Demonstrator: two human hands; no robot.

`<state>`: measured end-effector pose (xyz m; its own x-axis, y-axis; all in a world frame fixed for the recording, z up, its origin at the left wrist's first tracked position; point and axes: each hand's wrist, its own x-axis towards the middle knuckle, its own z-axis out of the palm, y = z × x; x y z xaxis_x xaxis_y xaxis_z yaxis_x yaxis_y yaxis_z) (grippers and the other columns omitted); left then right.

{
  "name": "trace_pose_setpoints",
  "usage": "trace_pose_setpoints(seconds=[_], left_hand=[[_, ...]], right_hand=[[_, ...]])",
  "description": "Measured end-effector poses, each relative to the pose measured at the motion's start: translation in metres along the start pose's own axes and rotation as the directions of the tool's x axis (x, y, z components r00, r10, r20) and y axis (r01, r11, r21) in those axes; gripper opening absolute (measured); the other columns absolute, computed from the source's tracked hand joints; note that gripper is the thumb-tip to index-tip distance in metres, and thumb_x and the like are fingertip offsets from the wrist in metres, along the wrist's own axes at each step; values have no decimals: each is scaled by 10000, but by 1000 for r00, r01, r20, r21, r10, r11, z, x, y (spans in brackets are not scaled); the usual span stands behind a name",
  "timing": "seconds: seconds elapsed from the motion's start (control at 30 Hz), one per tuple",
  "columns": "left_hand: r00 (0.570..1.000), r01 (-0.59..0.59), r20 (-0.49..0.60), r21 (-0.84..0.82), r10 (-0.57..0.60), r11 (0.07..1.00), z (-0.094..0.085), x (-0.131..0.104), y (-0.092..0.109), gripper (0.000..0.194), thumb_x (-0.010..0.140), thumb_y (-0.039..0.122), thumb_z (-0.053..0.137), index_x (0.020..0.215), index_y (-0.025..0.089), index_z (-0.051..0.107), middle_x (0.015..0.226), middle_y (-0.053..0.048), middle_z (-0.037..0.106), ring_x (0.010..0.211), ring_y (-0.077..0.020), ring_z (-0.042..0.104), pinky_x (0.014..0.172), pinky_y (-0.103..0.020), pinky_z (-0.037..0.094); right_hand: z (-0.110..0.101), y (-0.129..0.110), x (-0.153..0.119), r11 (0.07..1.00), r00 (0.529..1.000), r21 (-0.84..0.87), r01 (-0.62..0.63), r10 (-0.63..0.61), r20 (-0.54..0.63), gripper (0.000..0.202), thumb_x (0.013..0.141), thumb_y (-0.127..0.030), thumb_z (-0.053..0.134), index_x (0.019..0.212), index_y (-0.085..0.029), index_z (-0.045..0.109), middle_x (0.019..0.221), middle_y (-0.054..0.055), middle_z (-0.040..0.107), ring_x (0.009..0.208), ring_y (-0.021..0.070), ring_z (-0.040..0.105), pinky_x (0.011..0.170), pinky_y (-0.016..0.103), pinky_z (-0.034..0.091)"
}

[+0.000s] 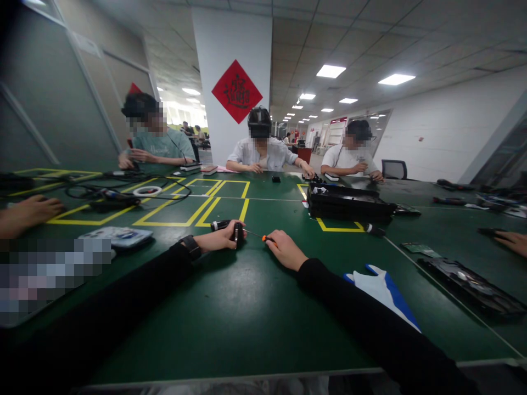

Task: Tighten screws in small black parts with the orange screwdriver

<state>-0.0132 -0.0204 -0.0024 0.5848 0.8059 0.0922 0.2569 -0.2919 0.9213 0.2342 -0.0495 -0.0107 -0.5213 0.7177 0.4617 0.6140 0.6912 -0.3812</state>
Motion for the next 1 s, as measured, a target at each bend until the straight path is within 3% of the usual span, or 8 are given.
trace_pose_setpoints(seconds=[0.27, 0.6, 0.8, 1.0], left_hand=[[997, -79, -7, 30, 79, 996, 4, 0, -9, 605, 595, 38, 508, 1123, 209, 269, 1003, -60, 505, 925, -135, 530, 798, -308, 434], [997, -65, -32, 2, 65, 998, 7, -3, -4, 591, 615, 74, 543, 1121, 215, 274, 1009, -58, 500, 925, -141, 524, 761, -297, 442], [976, -84, -195, 55, 93, 995, 16, 0, -3, 388, 717, 253, 526, 1057, 197, 349, 853, 2, 520, 731, -101, 514, 717, -280, 431], [959, -92, -257, 114, 119, 989, 18, 2, -6, 327, 730, 239, 491, 1035, 185, 386, 805, 13, 518, 693, -103, 497, 690, -265, 413]], right_hand=[[0, -1, -1, 998, 1000, -48, 29, -28, 7, 236, 881, -303, 363, 898, -157, 547, 870, 66, 534, 834, 157, 458, 774, 301, 372], [0, -2, 0, 998, 999, -54, 44, -43, 6, 235, 884, -290, 352, 897, -155, 544, 870, 72, 536, 829, 163, 461, 775, 311, 373], [0, -2, 0, 998, 999, -47, 45, -45, 5, 231, 881, -292, 360, 890, -157, 547, 866, 71, 536, 830, 164, 464, 778, 312, 373], [-2, -5, -1, 997, 999, -65, 50, -49, 11, 230, 881, -283, 360, 916, -159, 550, 882, 73, 544, 840, 166, 469, 781, 311, 375]])
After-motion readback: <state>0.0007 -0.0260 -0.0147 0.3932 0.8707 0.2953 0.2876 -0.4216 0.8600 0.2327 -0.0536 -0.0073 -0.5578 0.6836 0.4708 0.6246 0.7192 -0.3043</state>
